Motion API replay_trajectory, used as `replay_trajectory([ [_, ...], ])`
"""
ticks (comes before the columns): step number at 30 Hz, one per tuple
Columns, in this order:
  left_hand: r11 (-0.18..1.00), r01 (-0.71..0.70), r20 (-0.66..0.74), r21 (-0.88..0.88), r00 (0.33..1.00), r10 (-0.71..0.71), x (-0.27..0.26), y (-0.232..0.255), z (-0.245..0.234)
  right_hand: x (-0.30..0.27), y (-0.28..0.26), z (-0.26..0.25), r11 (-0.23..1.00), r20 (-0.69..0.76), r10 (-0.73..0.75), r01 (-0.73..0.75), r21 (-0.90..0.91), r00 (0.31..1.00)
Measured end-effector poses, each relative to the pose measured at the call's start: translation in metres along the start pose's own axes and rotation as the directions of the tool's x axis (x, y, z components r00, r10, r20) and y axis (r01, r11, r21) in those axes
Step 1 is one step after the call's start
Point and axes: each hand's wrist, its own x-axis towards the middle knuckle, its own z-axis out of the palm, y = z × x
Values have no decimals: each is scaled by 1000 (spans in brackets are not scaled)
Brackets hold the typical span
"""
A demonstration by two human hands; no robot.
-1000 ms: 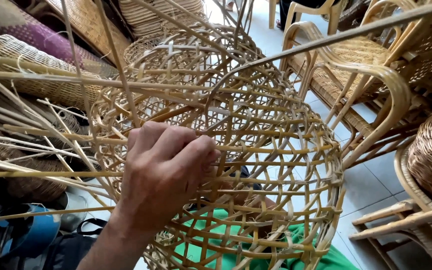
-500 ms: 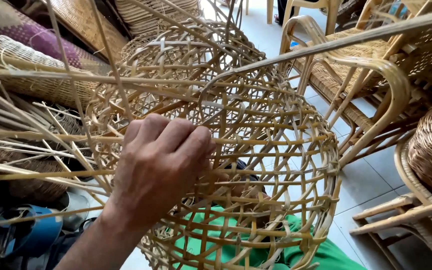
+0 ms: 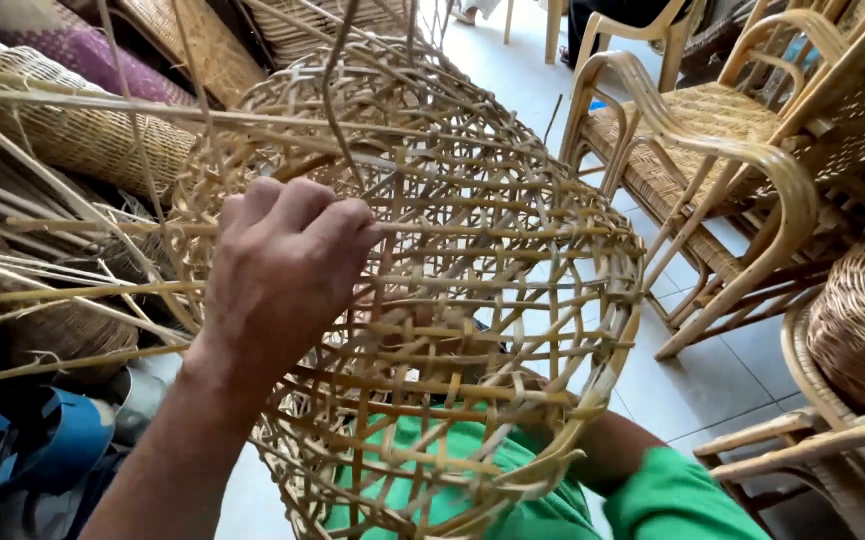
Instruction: Weaving a large rattan structure by threading thin strips through a lattice
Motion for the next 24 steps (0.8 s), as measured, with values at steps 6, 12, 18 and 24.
replay_trajectory([
  [6,998,27,-2,-49,1000,-27,2,-6,5,-56,-218,-163,999,41,32,-31,-26,999],
  [12,998,-29,-77,-46,997,26,6,11,10,-89,-371,-249,881,-273,-467,469,-62,841],
  [18,998,-30,-116,-53,993,24,6,27,-3,-5,-320,-354,759,-572,-560,94,-645,599],
  [24,915,81,112,-395,993,-40,0,29,-9,57,-320,-391,663,-350,-605,209,-719,715],
])
